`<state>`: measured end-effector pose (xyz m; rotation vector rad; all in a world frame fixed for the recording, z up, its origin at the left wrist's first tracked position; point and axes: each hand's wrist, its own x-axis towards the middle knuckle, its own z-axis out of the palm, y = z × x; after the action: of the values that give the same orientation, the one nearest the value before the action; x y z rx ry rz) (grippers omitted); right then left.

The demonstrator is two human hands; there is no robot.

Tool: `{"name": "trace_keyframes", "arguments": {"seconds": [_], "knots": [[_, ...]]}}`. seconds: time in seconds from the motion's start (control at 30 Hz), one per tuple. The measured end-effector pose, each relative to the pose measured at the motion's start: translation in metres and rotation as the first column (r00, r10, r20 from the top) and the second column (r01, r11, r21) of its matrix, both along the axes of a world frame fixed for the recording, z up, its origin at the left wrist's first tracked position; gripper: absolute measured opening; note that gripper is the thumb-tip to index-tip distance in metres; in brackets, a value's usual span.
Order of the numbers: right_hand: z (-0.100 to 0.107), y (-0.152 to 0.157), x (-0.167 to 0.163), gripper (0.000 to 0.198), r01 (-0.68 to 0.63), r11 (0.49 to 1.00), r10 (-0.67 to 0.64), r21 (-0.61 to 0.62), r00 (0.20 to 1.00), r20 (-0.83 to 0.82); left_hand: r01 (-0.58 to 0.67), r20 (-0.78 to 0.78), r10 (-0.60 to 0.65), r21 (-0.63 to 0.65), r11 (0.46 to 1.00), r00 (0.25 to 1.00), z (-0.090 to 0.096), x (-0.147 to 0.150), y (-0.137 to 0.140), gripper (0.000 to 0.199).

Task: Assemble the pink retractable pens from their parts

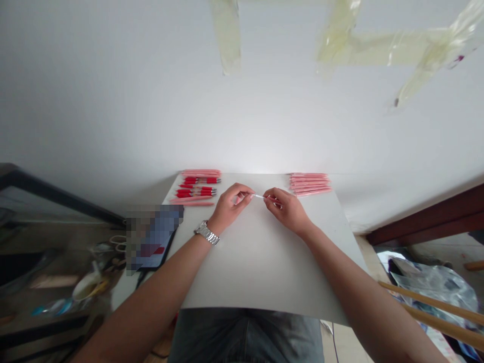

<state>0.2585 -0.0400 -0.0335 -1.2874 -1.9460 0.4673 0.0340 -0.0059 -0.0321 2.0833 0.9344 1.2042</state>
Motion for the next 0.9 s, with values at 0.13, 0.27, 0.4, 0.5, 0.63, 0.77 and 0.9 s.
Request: {"name": "trace_keyframes", "arguments": {"seconds": [0.13,0.27,0.4,0.5,0.63,0.77,0.9], "knots": [[0.000,0.000,-0.001,0.025,-0.014,1.000,0.014,0.001,1.000,-0.005,-0.001,-0.008,0.001,-0.001,1.000,1.000,0.000,0.000,-0.001,0.011],[0.000,0.000,-0.001,0.022,-0.036,0.999,0.037,0.023,0.999,-0.023,0.003,0.002,-0.003,-0.016,1.000,1.000,-0.001,0.000,0.000,0.012],[0.000,0.001,0.000,0.021,-0.016,1.000,0.016,0.027,1.000,-0.017,-0.008,0.039,0.011,-0.057,0.998,0.999,-0.002,-0.001,0.001,0.014],[-0.001,0.002,0.001,0.020,-0.004,1.000,0.004,0.028,1.000,-0.013,-0.031,0.084,0.039,-0.105,0.994,0.996,-0.004,-0.002,0.002,0.016],[-0.002,0.003,0.002,0.018,0.014,1.000,-0.013,0.025,1.000,-0.020,-0.034,0.161,0.059,-0.153,0.988,0.985,-0.007,-0.002,0.004,0.017],[-0.004,0.004,0.002,0.020,0.022,0.999,-0.022,0.024,1.000,-0.015,0.013,0.266,0.037,-0.183,0.983,0.963,-0.012,-0.002,0.007,0.019],[-0.004,0.005,0.003,0.020,0.022,0.999,-0.022,0.029,1.000,-0.016,0.065,0.366,0.024,-0.228,0.972,0.930,-0.017,-0.004,0.010,0.021]]}}
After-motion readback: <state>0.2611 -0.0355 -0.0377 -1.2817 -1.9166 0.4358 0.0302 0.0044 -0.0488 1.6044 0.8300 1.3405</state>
